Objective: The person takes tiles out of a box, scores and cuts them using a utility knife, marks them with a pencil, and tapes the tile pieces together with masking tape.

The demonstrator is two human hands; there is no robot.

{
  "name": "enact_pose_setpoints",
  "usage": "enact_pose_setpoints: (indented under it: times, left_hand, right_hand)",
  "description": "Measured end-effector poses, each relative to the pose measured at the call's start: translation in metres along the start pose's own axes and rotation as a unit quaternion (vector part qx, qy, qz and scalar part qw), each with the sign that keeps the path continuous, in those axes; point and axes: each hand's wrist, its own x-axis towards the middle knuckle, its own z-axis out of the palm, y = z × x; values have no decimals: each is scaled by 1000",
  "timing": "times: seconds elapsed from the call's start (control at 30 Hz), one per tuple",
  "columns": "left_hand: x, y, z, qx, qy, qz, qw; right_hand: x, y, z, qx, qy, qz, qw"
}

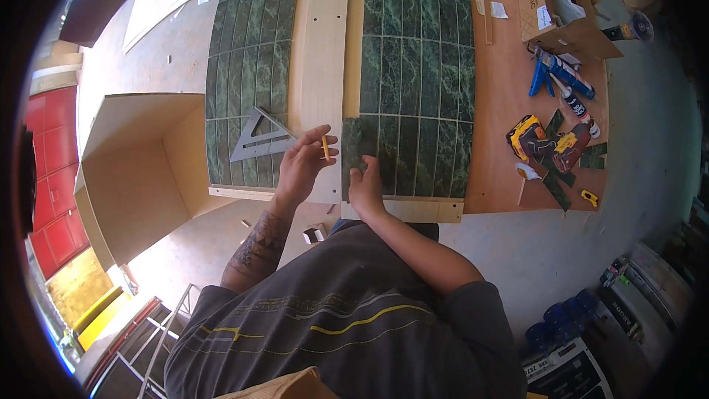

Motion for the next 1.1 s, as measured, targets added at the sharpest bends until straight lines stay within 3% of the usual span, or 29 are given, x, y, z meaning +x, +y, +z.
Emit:
enact_pose_setpoints:
  times: [0.03,0.13,0.27,0.5,0.57,1.1]
  left_hand:
    - [6,0,0,2,-2,-3,1000]
    - [26,0,6,170,-13,102,980]
    - [59,19,-1,310,-100,76,942]
    - [90,21,3,394,-91,121,907]
    - [95,27,0,464,-101,122,871]
    - [107,35,8,531,-104,123,832]
  right_hand:
    - [0,2,2,-7,-2,-4,1000]
    - [-5,-9,1,-11,6,-5,1000]
    - [-3,2,3,-1,26,-29,999]
    - [-2,3,1,-16,28,-41,999]
    - [-2,6,2,-21,37,-54,998]
    - [0,7,0,-33,31,-62,997]
